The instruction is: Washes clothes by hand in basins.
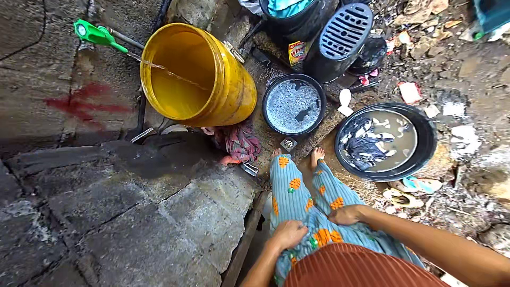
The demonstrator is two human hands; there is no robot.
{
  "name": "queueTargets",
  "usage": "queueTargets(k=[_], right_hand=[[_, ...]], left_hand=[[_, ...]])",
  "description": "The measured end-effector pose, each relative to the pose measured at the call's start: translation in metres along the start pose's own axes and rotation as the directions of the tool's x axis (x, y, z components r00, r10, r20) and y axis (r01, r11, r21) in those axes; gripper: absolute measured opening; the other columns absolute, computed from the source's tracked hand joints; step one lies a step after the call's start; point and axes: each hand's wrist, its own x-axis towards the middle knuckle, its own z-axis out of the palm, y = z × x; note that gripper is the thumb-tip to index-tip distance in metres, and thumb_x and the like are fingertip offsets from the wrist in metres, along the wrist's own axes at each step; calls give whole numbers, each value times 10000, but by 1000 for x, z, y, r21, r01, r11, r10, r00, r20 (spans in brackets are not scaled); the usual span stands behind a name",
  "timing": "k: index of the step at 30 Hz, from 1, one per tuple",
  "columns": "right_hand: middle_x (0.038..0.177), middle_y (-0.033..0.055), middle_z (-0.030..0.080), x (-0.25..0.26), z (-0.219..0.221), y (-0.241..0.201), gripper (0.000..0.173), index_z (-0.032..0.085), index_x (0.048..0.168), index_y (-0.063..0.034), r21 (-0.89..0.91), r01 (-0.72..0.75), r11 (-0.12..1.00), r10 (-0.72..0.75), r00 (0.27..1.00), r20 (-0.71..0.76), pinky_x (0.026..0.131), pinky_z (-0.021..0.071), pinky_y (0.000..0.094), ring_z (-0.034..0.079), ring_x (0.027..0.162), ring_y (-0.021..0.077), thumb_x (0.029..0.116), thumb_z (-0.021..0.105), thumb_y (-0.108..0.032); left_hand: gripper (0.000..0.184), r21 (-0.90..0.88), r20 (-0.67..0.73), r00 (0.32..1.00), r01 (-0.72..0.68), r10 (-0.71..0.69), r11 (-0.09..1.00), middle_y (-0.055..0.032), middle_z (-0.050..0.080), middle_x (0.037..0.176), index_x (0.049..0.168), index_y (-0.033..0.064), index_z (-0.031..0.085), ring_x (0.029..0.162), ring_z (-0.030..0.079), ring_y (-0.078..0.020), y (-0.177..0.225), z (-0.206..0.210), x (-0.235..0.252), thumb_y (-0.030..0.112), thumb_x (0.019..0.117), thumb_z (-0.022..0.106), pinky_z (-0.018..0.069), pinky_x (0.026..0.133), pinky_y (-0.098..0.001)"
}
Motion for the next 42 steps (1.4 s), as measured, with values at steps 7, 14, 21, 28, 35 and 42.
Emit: queueTargets(k=[7,14,21,28,35,42], right_hand=[[1480,328,497,49,-3,-3,515,508,1446,62,12,84,996,-84,996,25,1154,298,651,441,1425,461,1140,308,-301],[1118,216,670,84,-55,22,365,610,1352,-60,577,214,788,-35,952,-304,855,515,536,643,947,322,1075,554,-292],[1371,335,565,168,-177,226,836,330,1601,-147,737,506,448,647,386,-658,933,507,680,625,1148,514,940,736,-460],[1641,398,68,297,-222,395,1296,112,1668,-194,788,582,201,918,169,-358,1073,365,753,294,1438,617,713,866,-639],[1695,305,-44,340,-259,463,1260,179,1665,-211,788,480,386,902,-15,-432,1084,189,860,-34,1519,616,700,893,-591],[1673,290,174,295,-260,564,1148,335,1614,-268,744,422,518,828,-31,-559,1000,295,868,189,1467,639,669,954,-472]], left_hand=[[532,9,-519,855,-3,7,1000,-229,546,1443,1448,51,552,1351,510,-388,-18,-128,37,263,969,647,407,1129,-542],[705,246,-589,805,95,72,965,-275,358,1596,1551,68,433,1462,345,-488,-24,-250,161,355,957,682,314,1161,-649],[756,607,-368,873,-34,319,794,-272,330,1612,1574,68,387,1479,329,-473,37,-285,313,313,936,712,329,1158,-635],[653,724,72,900,-343,430,598,-214,365,1612,1564,72,403,1456,422,-366,97,-217,475,207,971,642,385,1175,-515],[650,849,240,821,-436,518,298,-219,351,1623,1548,72,441,1523,304,-374,129,-144,604,218,955,666,273,1234,-515],[833,954,298,936,-290,187,-70,-225,452,1559,1550,15,399,1513,335,-358,145,-79,688,551,955,631,75,1270,-577]])
